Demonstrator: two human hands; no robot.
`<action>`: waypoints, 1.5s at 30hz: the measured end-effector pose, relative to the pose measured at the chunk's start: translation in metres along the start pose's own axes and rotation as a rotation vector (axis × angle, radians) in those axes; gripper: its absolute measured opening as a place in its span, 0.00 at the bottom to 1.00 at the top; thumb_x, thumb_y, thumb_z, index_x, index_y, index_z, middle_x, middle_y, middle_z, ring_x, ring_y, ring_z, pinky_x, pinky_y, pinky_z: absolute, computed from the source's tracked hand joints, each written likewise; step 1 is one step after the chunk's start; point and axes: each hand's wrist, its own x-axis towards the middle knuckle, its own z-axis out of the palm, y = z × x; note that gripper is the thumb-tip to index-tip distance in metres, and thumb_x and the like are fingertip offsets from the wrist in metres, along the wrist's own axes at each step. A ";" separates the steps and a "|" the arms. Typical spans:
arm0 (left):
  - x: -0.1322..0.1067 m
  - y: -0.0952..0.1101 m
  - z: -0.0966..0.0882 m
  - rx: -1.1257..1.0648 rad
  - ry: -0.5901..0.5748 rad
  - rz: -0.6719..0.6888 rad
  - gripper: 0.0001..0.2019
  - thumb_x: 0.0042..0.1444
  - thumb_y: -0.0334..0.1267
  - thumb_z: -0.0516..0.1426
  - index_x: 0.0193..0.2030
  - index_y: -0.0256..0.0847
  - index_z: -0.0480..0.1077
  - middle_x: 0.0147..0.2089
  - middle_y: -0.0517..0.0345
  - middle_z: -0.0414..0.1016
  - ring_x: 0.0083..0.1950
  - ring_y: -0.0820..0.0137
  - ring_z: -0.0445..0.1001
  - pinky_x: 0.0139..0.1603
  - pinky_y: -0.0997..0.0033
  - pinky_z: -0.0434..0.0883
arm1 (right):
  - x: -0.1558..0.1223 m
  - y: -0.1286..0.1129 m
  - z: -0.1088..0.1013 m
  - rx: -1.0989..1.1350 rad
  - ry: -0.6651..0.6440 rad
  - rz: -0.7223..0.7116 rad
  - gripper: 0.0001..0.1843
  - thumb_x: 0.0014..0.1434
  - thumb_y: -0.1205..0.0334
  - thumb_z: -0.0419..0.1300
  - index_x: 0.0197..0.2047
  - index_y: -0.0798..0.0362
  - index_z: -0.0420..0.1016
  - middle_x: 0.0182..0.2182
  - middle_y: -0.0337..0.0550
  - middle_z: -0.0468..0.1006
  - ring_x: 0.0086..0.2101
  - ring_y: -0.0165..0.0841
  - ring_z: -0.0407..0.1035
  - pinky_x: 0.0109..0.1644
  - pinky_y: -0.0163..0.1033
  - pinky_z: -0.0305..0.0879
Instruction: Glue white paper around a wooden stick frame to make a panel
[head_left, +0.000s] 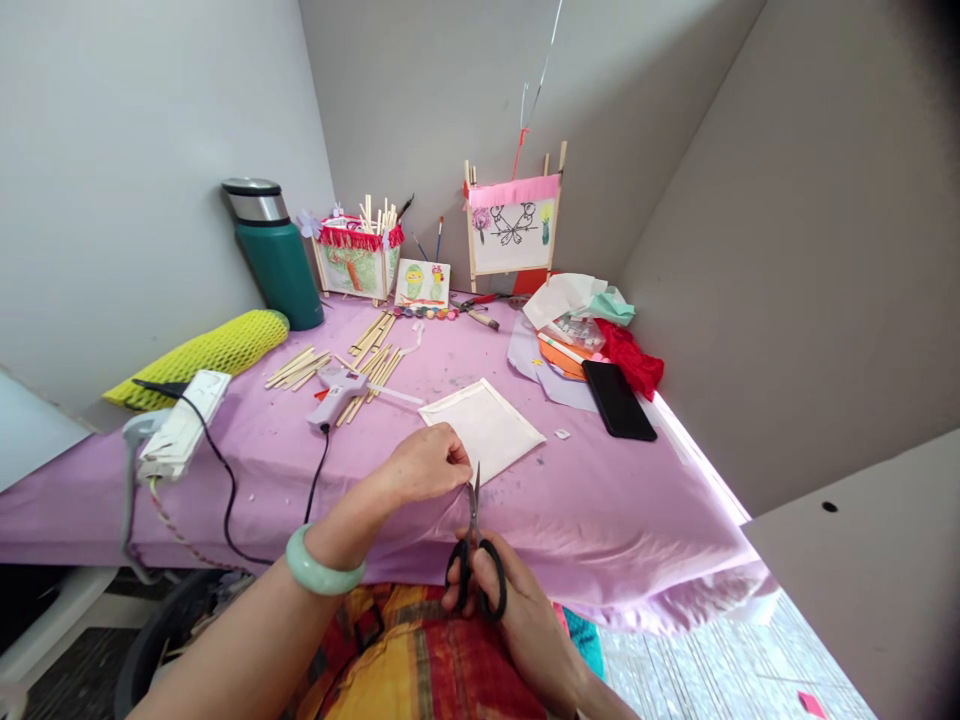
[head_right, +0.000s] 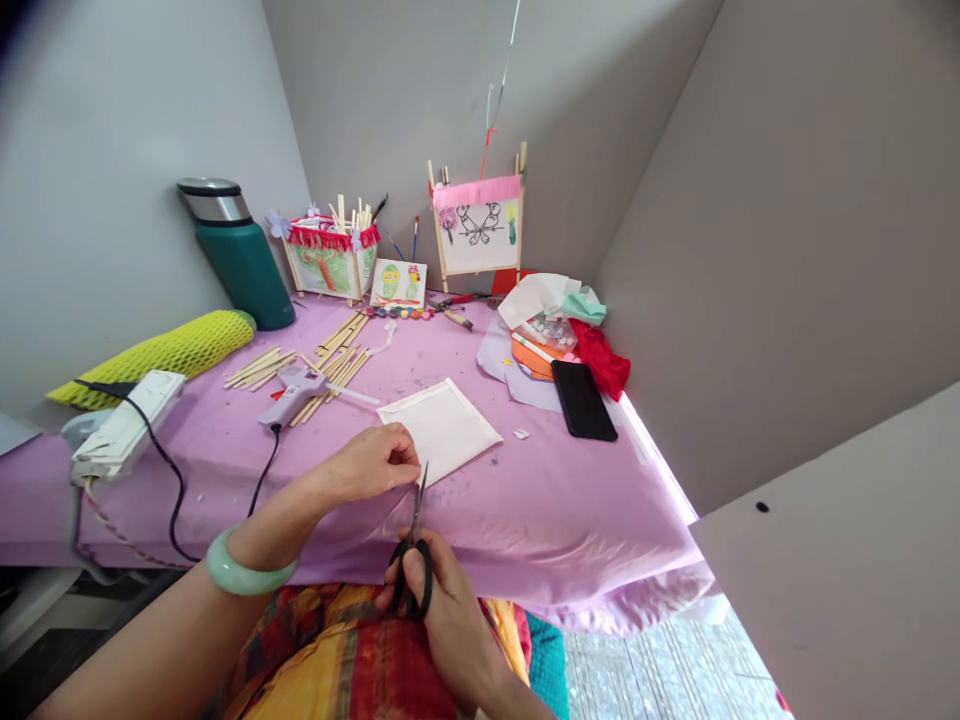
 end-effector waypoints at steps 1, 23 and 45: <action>0.000 0.000 0.000 -0.002 0.000 0.000 0.07 0.44 0.36 0.54 0.23 0.37 0.73 0.28 0.55 0.74 0.33 0.69 0.70 0.30 0.73 0.62 | 0.001 0.000 0.000 0.004 0.011 0.006 0.21 0.63 0.45 0.51 0.51 0.51 0.64 0.36 0.41 0.73 0.32 0.30 0.68 0.41 0.38 0.62; 0.000 -0.005 0.001 0.028 0.008 0.040 0.07 0.45 0.35 0.55 0.23 0.37 0.73 0.31 0.55 0.75 0.34 0.68 0.71 0.34 0.73 0.64 | 0.003 0.001 0.003 -0.038 0.097 0.034 0.21 0.63 0.42 0.51 0.47 0.52 0.65 0.27 0.35 0.67 0.29 0.30 0.63 0.39 0.37 0.60; -0.005 -0.011 0.000 -0.235 0.085 -0.044 0.06 0.50 0.37 0.53 0.29 0.38 0.68 0.24 0.62 0.68 0.27 0.72 0.66 0.28 0.73 0.61 | -0.003 -0.007 -0.003 -0.123 0.107 -0.022 0.22 0.59 0.45 0.56 0.48 0.53 0.68 0.25 0.36 0.69 0.27 0.30 0.64 0.33 0.35 0.59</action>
